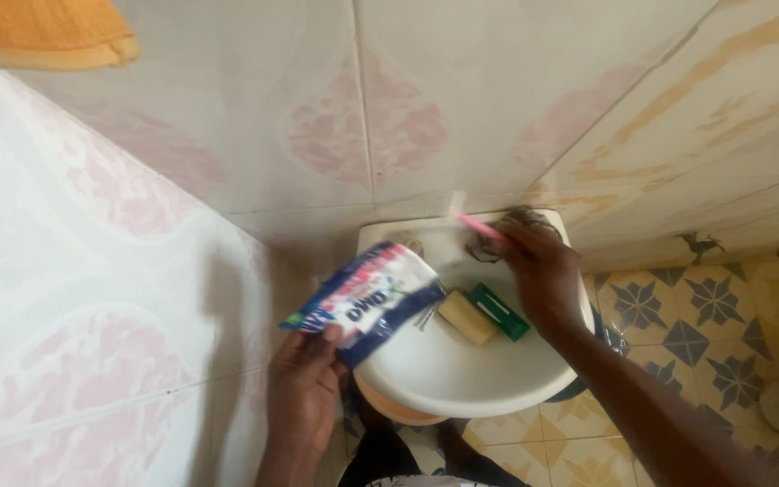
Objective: Cleaning a bathroom sink using a sponge and a rag.
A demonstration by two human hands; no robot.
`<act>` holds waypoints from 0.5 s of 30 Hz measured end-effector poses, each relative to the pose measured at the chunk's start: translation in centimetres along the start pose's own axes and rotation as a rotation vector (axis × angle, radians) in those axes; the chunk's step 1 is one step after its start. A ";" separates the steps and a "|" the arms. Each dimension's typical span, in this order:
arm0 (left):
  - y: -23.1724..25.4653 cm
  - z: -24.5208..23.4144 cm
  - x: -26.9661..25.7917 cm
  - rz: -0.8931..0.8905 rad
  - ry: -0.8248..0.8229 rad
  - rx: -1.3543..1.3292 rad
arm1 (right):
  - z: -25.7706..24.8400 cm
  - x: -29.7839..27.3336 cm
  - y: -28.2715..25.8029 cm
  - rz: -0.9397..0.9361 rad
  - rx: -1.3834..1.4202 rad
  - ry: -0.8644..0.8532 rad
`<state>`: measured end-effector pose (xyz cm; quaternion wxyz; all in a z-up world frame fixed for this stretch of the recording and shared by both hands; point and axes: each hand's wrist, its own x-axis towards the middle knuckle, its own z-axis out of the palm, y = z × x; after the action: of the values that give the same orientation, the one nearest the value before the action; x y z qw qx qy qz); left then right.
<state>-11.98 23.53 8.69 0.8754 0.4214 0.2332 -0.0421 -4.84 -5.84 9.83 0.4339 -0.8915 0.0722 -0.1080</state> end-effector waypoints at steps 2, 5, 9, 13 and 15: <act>-1.3 0.4 -0.5 -0.034 -0.028 0.008 | -2.0 -2.2 -0.4 0.136 0.002 0.055; -3.3 0.9 -1.1 -0.093 -0.072 0.014 | -4.1 -5.9 -1.7 0.337 -0.024 0.121; -5.8 1.6 -1.6 -0.210 -0.082 0.042 | -3.7 -11.0 -0.3 0.318 0.259 0.088; -7.3 2.1 -2.2 -0.232 -0.156 0.012 | -1.7 -11.8 -1.2 0.155 0.232 -0.085; -7.2 2.7 -2.6 -0.250 -0.162 -0.041 | -1.5 -11.5 -1.6 0.426 0.367 -0.199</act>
<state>-15.24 16.50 6.14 0.8876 0.3664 0.2134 -0.1799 -16.29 -3.47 10.48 0.6057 -0.7691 0.1942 0.0625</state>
